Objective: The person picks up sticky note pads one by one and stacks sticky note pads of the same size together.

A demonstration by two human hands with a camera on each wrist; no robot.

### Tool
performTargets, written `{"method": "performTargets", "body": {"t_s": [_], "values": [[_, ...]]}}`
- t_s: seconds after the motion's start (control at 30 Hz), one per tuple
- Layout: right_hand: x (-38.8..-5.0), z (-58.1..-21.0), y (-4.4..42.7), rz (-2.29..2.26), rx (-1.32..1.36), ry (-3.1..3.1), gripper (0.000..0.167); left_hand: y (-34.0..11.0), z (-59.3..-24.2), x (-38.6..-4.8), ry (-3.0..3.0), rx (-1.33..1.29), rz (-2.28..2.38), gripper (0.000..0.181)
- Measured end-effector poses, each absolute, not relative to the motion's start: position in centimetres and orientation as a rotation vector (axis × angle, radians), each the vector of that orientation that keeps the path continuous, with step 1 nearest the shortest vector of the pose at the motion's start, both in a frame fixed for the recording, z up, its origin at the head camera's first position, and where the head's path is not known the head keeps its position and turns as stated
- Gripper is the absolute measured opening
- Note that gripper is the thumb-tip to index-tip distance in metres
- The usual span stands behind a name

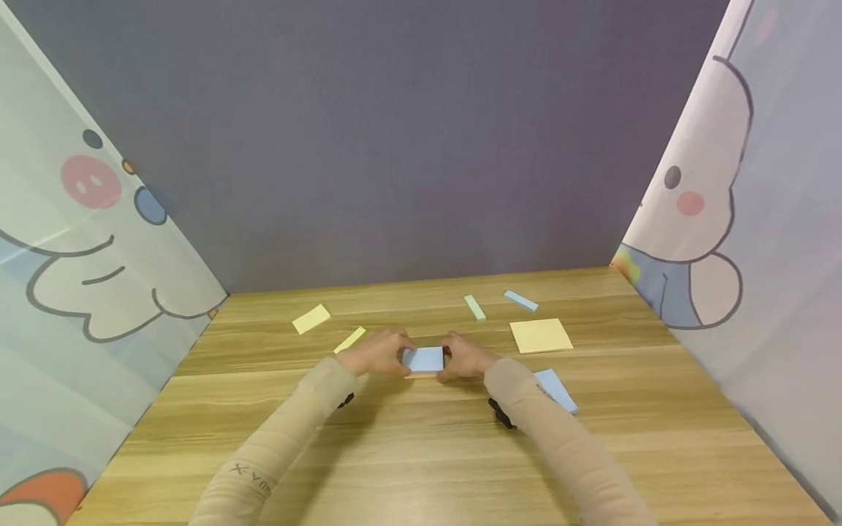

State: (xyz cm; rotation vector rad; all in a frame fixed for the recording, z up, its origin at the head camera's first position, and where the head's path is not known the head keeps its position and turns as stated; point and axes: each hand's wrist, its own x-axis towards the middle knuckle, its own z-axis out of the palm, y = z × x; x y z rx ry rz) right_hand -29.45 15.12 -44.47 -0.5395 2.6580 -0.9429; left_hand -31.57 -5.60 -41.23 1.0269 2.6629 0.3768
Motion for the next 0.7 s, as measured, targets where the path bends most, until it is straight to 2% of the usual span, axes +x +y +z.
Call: {"method": "performTargets", "body": {"t_s": [0.33,0.7], "values": [[-29.68,-44.8,15.18,-0.946,-0.562,2.667,0.057,-5.69,-41.57,-31.79,2.662,1.046,0.381,0.042],[-29.51,-44.87,15.17,-0.948,-0.552,2.662,0.056,-6.14,-41.23,-31.53,2.707,1.06,0.331,0.05]]}}
